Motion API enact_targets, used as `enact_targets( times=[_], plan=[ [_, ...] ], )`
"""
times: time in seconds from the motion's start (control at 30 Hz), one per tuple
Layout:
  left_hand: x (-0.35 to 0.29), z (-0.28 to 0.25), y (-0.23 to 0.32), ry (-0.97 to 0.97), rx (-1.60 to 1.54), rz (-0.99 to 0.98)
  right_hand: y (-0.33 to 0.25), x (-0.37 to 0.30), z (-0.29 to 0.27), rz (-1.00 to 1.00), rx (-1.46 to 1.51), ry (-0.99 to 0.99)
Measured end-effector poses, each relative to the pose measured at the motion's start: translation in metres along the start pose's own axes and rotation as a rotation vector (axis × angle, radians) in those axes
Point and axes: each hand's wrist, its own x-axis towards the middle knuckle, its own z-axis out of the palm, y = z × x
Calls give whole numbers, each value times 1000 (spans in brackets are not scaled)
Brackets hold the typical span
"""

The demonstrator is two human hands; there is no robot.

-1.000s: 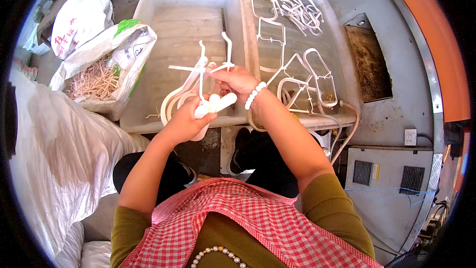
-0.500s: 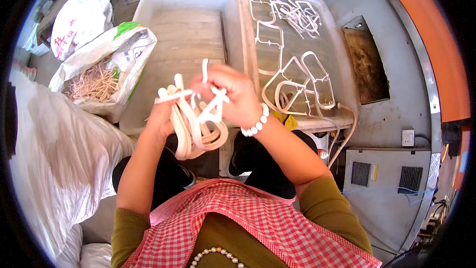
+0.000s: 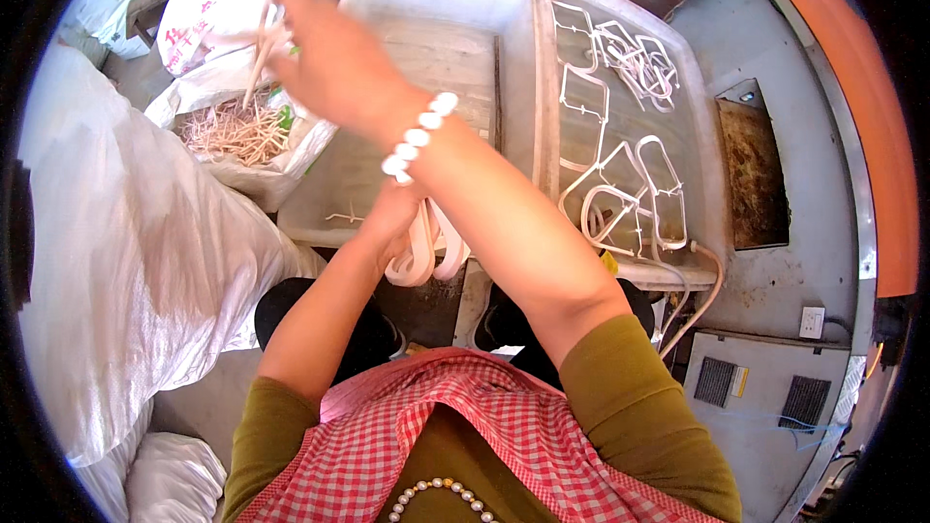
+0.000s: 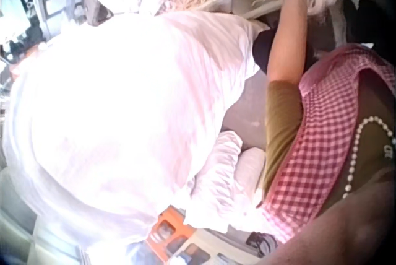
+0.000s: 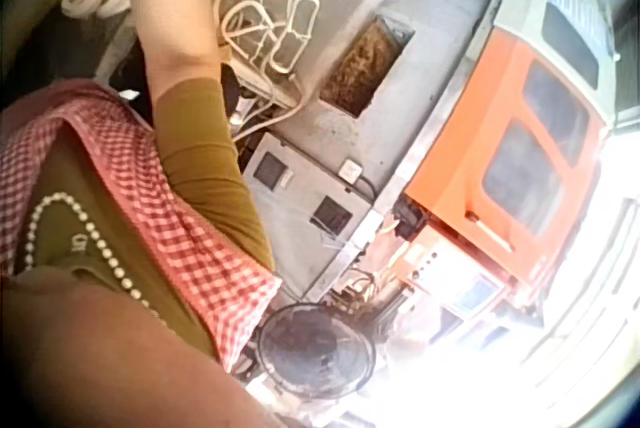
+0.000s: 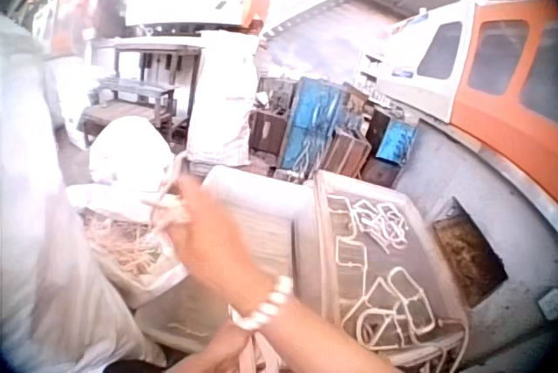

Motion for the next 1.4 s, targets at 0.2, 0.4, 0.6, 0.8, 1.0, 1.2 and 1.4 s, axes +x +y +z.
enact_targets(
  times=[0.2, 0.4, 0.6, 0.8, 1.0, 1.2, 1.4],
  plan=[
    [-5, -5, 12, 16, -65, 61, 84, -56, 22, 205, -36, -8],
    [0, 0, 12, -16, -201, 117, 92, -144, -11, 781, 503, -153],
    [-10, 6, 14, -87, -100, -9, 80, -193, 4, 932, 973, -232],
    [-4, -5, 13, -112, -179, 28, 86, -193, -3, 884, 877, -153],
    [-16, -7, 46, 101, -247, 118, 77, -189, -45, 721, 527, -49],
    [-8, -28, 46, -156, -532, -15, 51, -207, -81, -122, -494, -267],
    [-25, -30, 39, -751, -530, -50, 39, -229, -89, -452, -680, -444]
  ],
)
